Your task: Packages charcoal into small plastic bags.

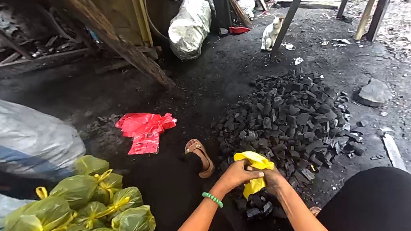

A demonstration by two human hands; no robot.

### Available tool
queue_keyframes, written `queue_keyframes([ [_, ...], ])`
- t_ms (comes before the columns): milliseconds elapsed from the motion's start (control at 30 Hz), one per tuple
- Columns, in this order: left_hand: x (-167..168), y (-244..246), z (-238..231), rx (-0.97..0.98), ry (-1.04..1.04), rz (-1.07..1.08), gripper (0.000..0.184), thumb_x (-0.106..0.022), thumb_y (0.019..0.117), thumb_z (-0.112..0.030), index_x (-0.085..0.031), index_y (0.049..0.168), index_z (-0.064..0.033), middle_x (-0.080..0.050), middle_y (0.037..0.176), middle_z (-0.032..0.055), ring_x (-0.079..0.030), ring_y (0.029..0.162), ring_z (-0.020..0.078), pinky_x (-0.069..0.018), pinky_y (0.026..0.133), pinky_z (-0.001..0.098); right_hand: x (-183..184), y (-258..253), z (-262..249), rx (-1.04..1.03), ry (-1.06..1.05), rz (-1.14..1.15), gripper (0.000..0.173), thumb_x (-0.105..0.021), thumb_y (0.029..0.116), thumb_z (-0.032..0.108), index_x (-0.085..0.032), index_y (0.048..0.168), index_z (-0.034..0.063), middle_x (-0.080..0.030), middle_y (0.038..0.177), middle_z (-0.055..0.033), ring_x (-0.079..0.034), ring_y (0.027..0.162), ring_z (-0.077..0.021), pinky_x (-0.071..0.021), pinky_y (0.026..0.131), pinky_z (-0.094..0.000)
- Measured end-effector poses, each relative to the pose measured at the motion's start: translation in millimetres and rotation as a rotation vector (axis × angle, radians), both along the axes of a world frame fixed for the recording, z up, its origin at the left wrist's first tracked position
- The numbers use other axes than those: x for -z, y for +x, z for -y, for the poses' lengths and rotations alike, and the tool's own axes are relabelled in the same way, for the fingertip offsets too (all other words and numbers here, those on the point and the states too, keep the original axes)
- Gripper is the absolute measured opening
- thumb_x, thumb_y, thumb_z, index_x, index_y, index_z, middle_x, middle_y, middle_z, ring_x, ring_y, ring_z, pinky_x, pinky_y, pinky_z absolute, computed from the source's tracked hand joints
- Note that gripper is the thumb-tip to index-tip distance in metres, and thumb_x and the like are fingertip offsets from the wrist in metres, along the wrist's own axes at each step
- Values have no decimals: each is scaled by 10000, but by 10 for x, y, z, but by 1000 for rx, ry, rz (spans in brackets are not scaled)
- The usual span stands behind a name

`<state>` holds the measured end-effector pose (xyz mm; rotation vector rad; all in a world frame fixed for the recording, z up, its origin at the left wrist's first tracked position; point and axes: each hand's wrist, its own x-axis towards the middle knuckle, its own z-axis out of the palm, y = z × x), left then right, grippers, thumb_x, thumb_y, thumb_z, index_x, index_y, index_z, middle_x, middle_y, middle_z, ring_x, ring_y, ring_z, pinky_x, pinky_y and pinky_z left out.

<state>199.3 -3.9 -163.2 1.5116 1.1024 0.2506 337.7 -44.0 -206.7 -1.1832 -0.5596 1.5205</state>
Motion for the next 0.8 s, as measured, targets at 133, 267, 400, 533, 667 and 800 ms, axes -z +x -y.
queue_keyframes([
  [133, -62, 138, 46, 13, -62, 79, 217, -687, 951, -29, -623, 1133, 70, -670, 1013, 130, -617, 776, 124, -537, 733, 283, -85, 166, 70, -1, -20, -45, 368, -610, 958, -68, -557, 1299, 59, -700, 973, -52, -687, 809, -120, -598, 743, -312],
  [267, 54, 220, -28, -92, -144, 292, 109, -640, 973, -15, -580, 1062, 8, -634, 946, 86, -649, 781, 145, -587, 726, 318, -97, 430, 94, 82, 16, -59, 481, -591, 921, -63, -487, 1371, 71, -695, 1007, -84, -700, 807, -157, -615, 720, -346],
  [400, 3, 271, -70, -258, -318, 539, 132, -533, 975, 39, -561, 985, -90, -672, 920, 56, -693, 802, 181, -612, 745, 366, 51, 833, 71, 99, 68, 298, 461, -600, 858, -157, -521, 1281, 10, -632, 1065, -119, -644, 831, -151, -577, 728, -345],
  [533, -29, 260, -142, -435, -395, 787, 187, -474, 932, 42, -542, 924, -133, -689, 847, 48, -705, 781, 186, -611, 751, 374, 309, 1165, 83, 66, 89, 672, 404, -708, 834, -92, -572, 1214, -73, -664, 1018, -223, -660, 866, -271, -565, 781, -476],
  [667, -72, 250, -270, -658, -320, 775, 203, -380, 972, -27, -510, 1068, -150, -643, 836, 17, -664, 710, 129, -578, 638, 293, 398, 1312, 107, -9, -15, 1008, 392, -732, 878, -5, -622, 1252, -48, -684, 1075, -314, -663, 979, -505, -487, 854, -718],
  [800, 57, 379, -347, -420, 75, 425, 328, -379, 1042, -65, -445, 1362, -34, -619, 1077, 115, -639, 865, 156, -564, 752, 364, 176, 1135, 12, -302, 44, 886, 974, -929, 745, 205, -399, 1556, 105, -488, 1469, -285, -524, 1302, -464, -439, 1048, -670],
])
